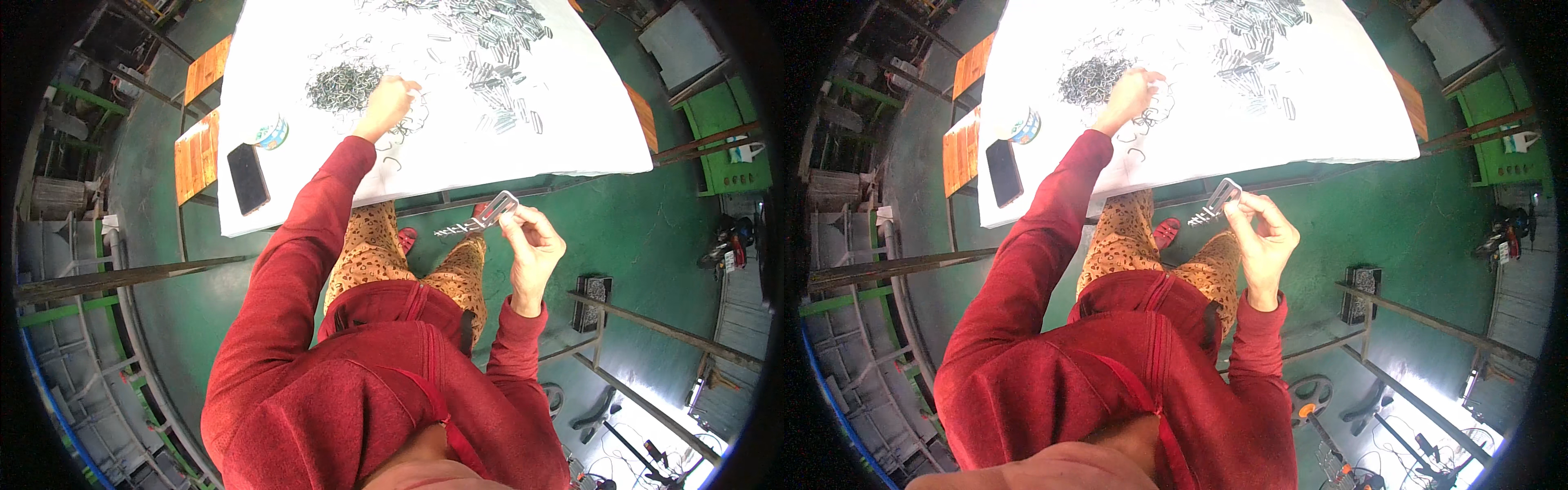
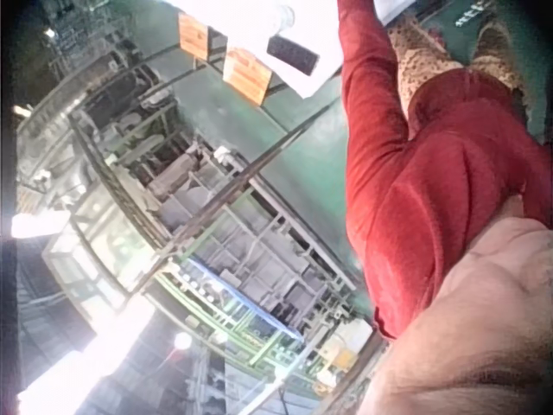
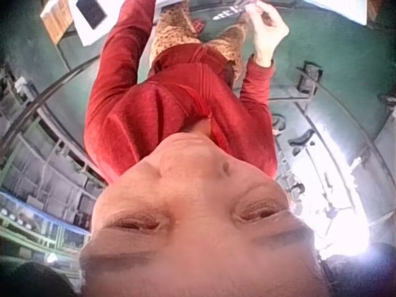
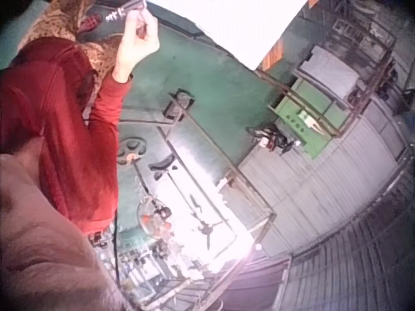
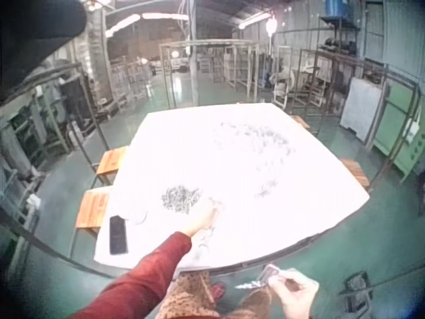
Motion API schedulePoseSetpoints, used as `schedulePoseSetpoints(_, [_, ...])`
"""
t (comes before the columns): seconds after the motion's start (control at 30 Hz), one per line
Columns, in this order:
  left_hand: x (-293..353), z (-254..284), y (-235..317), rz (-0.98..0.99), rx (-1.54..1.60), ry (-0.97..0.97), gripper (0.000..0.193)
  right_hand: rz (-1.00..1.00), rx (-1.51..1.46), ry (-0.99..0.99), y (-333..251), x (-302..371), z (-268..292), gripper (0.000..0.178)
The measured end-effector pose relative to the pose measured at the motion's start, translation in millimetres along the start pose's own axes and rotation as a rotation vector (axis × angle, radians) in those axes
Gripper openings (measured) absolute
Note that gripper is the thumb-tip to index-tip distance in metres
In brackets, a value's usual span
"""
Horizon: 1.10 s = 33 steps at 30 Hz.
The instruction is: The person repeatedly picks up small metal clips and wire loops from a table, inserts the loops into the clips, and places the assembled units into a nearby container. The process is continuous and repetitive throughout the clip.
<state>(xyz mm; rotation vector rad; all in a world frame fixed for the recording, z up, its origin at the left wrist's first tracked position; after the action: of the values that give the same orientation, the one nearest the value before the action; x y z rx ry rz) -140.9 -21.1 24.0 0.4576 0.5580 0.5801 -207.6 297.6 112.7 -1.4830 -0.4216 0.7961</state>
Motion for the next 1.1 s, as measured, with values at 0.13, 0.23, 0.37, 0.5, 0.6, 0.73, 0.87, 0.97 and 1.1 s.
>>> schedulePoseSetpoints(0.13, [1,46,-32,0.111,-0.345,0.149,0.034,0.006,-0.001,-0.004,-6,1,-2,0.018])
schedulePoseSetpoints(0.23, [11,60,-76,0.321,-0.366,0.061,0.052,0.034,-0.003,-0.013,-4,0,-5,0.019])
schedulePoseSetpoints(0.37, [5,63,-125,0.293,-0.229,-0.051,0.045,0.017,-0.017,-0.026,5,1,-9,0.021])
schedulePoseSetpoints(0.5, [-7,79,-142,0.263,0.038,-0.012,0.029,-0.016,-0.002,-0.026,6,3,-8,0.022])
schedulePoseSetpoints(0.6, [-13,89,-144,0.34,0.128,0.103,0.028,-0.023,-0.007,-0.036,5,3,-5,0.021])
schedulePoseSetpoints(0.73, [-17,95,-120,0.266,-0.045,0.036,0.03,-0.029,0.004,-0.022,7,4,-4,0.022])
schedulePoseSetpoints(0.87, [2,105,-115,0.225,-0.115,-0.045,0.019,-0.016,0.025,-0.025,5,7,-3,0.023])
schedulePoseSetpoints(0.97, [29,95,-93,0.155,-0.167,-0.142,0.009,-0.028,-0.025,-0.019,9,8,-4,0.023])
schedulePoseSetpoints(1.1, [57,74,-85,0.061,-0.053,-0.034,0.007,-0.009,-0.033,-0.041,9,7,-9,0.022])
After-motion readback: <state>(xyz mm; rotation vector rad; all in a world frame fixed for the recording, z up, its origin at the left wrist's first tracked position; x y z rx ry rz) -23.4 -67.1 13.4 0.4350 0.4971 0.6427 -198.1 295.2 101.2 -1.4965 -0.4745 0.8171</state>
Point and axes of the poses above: each hand's wrist, its own x-axis away from the middle knuckle, its own z-axis out of the back of the hand, y = z × x, the point moved 10 cm from there along -x, towards the middle knuckle, and after that the axes turned 9 degrees about x, right-handed, at the moved point
